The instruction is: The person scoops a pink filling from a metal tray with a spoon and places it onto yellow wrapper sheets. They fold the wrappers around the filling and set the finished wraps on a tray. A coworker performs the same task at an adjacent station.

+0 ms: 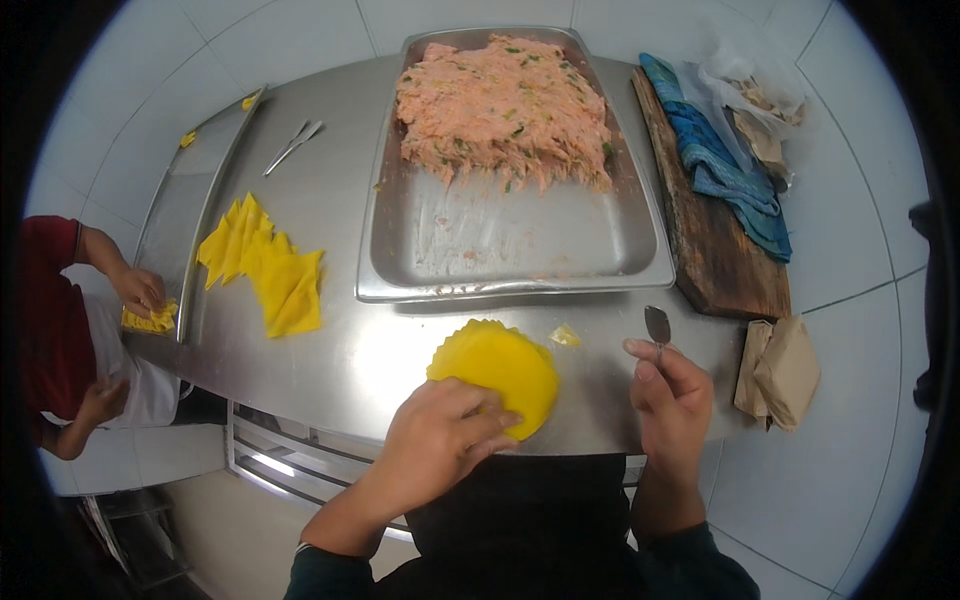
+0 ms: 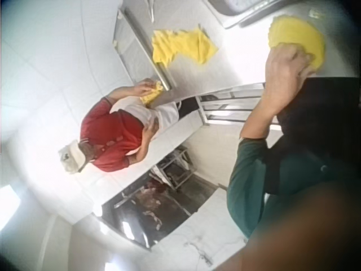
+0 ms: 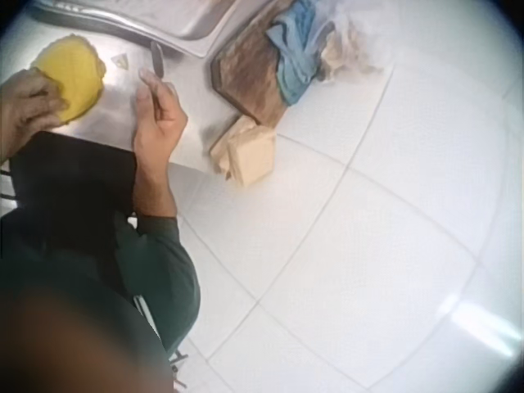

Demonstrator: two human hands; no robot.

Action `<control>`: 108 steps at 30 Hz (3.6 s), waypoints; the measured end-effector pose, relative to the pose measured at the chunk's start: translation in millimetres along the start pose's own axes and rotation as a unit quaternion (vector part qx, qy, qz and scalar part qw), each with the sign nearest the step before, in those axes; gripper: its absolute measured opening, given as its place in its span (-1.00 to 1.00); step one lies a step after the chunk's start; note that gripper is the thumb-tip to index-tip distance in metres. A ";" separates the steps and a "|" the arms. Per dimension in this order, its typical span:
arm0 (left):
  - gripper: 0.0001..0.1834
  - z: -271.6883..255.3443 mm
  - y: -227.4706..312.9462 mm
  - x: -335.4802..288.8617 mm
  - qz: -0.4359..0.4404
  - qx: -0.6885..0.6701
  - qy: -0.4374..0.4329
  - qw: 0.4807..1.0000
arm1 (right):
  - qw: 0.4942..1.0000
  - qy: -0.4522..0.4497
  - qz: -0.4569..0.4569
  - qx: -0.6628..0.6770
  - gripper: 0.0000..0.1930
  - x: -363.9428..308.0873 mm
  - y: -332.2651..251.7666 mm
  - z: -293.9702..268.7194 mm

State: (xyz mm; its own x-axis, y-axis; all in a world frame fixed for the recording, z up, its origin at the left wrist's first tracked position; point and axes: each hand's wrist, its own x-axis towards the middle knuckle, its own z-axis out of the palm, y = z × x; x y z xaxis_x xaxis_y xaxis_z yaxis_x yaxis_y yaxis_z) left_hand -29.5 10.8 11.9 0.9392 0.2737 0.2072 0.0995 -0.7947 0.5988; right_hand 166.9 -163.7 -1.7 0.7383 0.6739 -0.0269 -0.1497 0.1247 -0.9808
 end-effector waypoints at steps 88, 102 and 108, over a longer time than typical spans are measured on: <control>-0.40 7.4 -96.4 -57.3 -0.149 -0.838 0.239 0.467 | 0.788 -0.358 -0.017 -0.501 -0.77 193.8 4.2 128.7; -0.41 -5.3 -50.3 -48.6 -0.127 -0.840 0.286 0.444 | 0.863 -0.324 -0.124 -0.367 -0.76 83.5 -65.7 133.1; -0.46 -3.5 -7.4 -30.1 -0.037 -0.916 0.224 0.331 | 0.729 -0.224 -0.450 -0.465 -0.66 4.2 -42.0 112.6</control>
State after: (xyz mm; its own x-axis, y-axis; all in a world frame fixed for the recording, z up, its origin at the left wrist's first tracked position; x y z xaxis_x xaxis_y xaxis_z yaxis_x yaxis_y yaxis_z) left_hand -59.7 10.3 3.9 0.7730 0.6343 -0.0113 -0.6343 0.7730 -0.0047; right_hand 102.2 -84.2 61.1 -0.0582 0.8203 0.5690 0.9269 0.2560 -0.2743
